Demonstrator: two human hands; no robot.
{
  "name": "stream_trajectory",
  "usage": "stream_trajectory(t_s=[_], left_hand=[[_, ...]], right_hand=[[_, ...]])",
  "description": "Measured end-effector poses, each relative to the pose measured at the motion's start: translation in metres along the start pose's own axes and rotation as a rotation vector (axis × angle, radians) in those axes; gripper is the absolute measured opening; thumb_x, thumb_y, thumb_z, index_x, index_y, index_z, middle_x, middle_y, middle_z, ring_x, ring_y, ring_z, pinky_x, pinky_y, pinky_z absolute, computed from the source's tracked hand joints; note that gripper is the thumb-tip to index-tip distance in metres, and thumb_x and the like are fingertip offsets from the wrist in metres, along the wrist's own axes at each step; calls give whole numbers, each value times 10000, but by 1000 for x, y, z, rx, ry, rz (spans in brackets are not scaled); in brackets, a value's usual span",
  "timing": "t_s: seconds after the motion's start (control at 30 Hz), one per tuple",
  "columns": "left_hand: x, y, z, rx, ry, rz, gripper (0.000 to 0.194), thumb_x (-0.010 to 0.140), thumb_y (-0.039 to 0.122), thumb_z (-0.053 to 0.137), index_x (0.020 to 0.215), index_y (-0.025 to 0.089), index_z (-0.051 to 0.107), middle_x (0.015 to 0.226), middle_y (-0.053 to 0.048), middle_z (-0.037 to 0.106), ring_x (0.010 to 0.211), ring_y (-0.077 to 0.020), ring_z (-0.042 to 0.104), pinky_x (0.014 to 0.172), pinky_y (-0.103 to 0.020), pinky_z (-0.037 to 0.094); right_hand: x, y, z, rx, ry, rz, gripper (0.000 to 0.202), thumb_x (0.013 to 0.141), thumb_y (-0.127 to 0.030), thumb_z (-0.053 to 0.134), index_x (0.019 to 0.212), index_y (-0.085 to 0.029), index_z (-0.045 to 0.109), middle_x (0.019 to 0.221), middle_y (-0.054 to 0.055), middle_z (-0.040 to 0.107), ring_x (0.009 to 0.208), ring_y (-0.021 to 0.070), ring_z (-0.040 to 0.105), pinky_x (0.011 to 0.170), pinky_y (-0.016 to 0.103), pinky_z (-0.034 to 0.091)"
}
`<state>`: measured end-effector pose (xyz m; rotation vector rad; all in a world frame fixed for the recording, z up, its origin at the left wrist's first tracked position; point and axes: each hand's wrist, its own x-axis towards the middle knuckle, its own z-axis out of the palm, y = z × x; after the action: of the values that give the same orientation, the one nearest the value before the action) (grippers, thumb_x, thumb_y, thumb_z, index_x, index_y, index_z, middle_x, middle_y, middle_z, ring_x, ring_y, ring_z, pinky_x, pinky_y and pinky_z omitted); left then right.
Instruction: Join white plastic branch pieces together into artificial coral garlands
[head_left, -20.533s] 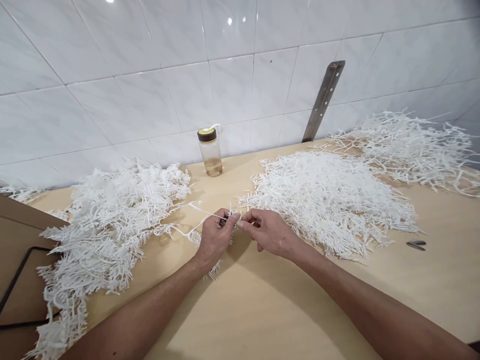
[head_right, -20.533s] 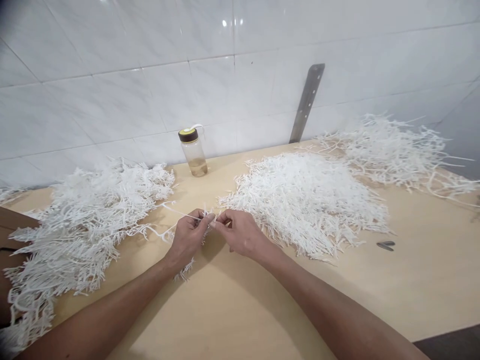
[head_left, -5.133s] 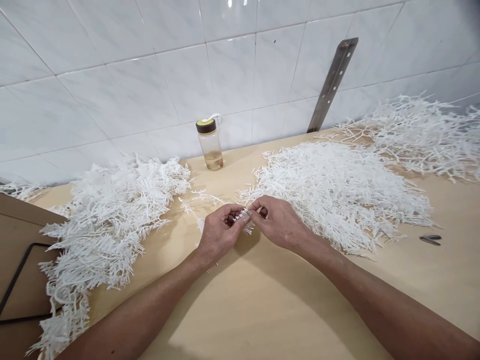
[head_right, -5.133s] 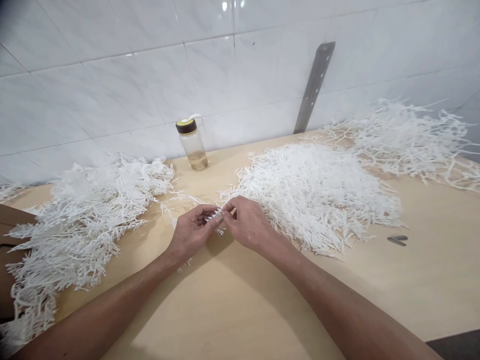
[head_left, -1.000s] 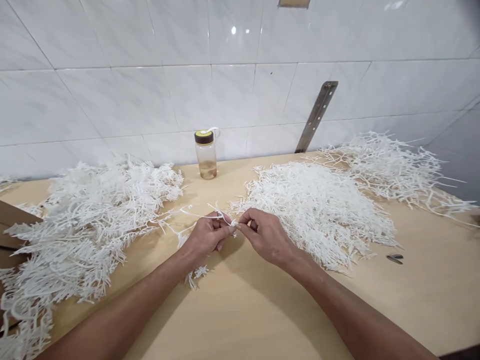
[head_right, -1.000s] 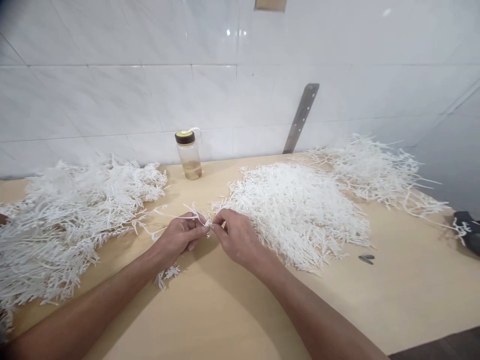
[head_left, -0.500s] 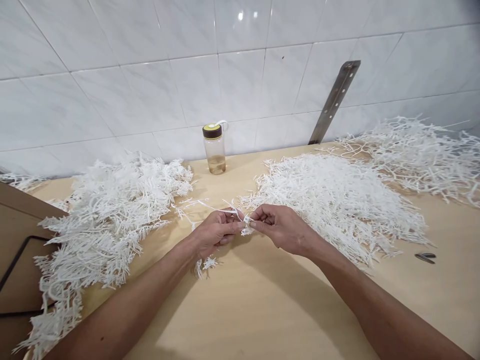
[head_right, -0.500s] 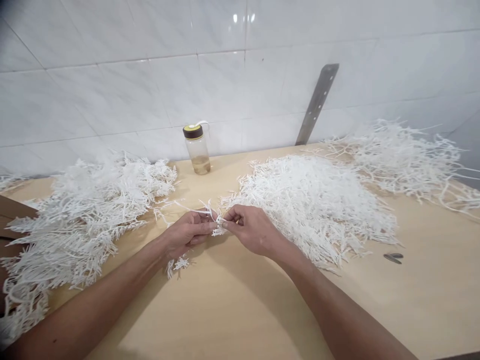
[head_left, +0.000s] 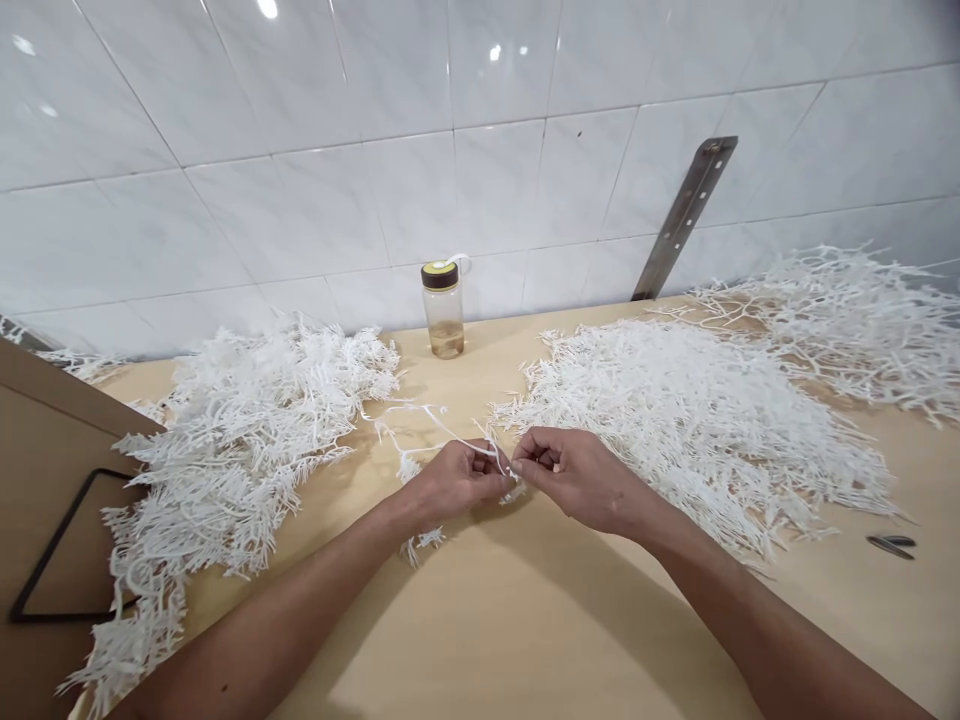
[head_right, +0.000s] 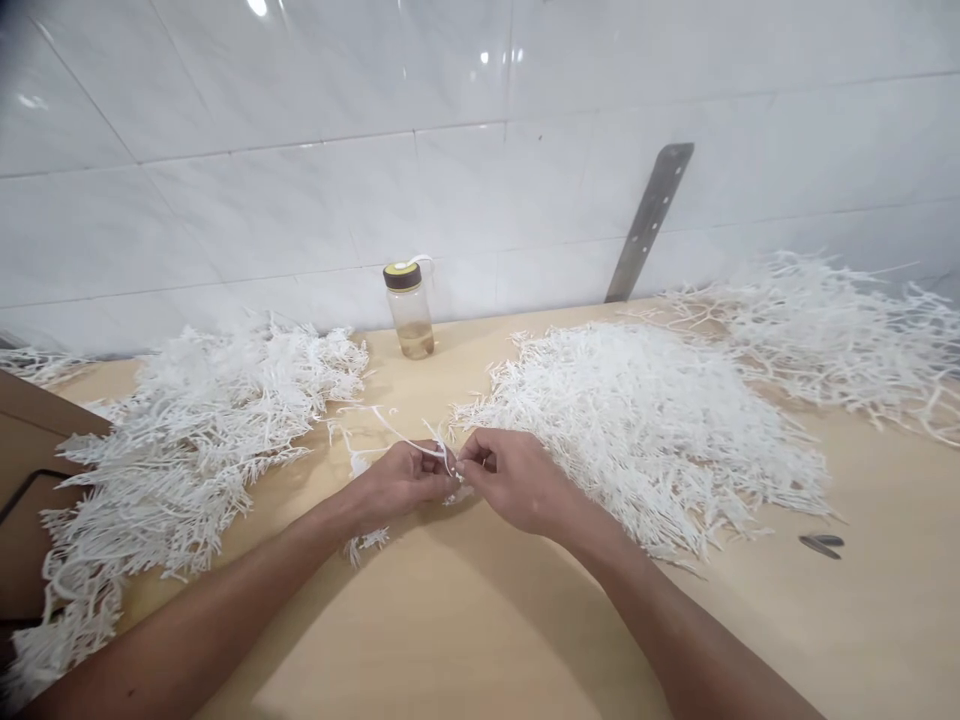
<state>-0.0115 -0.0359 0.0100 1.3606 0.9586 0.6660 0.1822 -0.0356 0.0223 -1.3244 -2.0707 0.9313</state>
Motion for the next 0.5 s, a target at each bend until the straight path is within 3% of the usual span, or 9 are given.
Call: stream_trajectory(t_s=[0.17, 0.33, 0.4, 0.5], left_hand=[[-3, 5, 2, 13, 45, -19, 300, 686, 391, 765, 710, 133, 613, 609, 35, 486, 581, -93, 412, 551, -242, 289], [-4, 10, 2, -185, -21, -160, 391, 652, 442, 821, 726, 142, 581, 524, 86, 378, 452, -38, 263, 450, -228, 137], [-5, 11, 5, -250, -84, -242, 416, 620, 436, 851, 731, 142, 577, 509, 100, 352, 422, -22, 210, 435, -233, 93], [-5, 8, 9, -292, -130, -249, 438, 577, 404, 887, 736, 129, 586, 562, 64, 443, 436, -20, 281, 431, -235, 102]], right_hand=[[-3, 3, -1, -164, 44, -72, 168, 889, -286, 540, 780, -213, 645, 751, 4, 652, 655, 148, 556, 597, 274, 406], [-3, 4, 5, -249, 119, -173, 177, 917, -216, 485, 798, -204, 616, 772, 12, 629, 643, 143, 549, 605, 275, 407], [1, 8, 9, -334, 193, -225, 198, 927, -182, 440, 793, -191, 585, 801, 30, 611, 623, 140, 530, 587, 278, 394], [9, 18, 9, -438, 378, -208, 195, 913, -159, 428, 755, -187, 540, 786, 42, 580, 584, 141, 496, 551, 285, 369]])
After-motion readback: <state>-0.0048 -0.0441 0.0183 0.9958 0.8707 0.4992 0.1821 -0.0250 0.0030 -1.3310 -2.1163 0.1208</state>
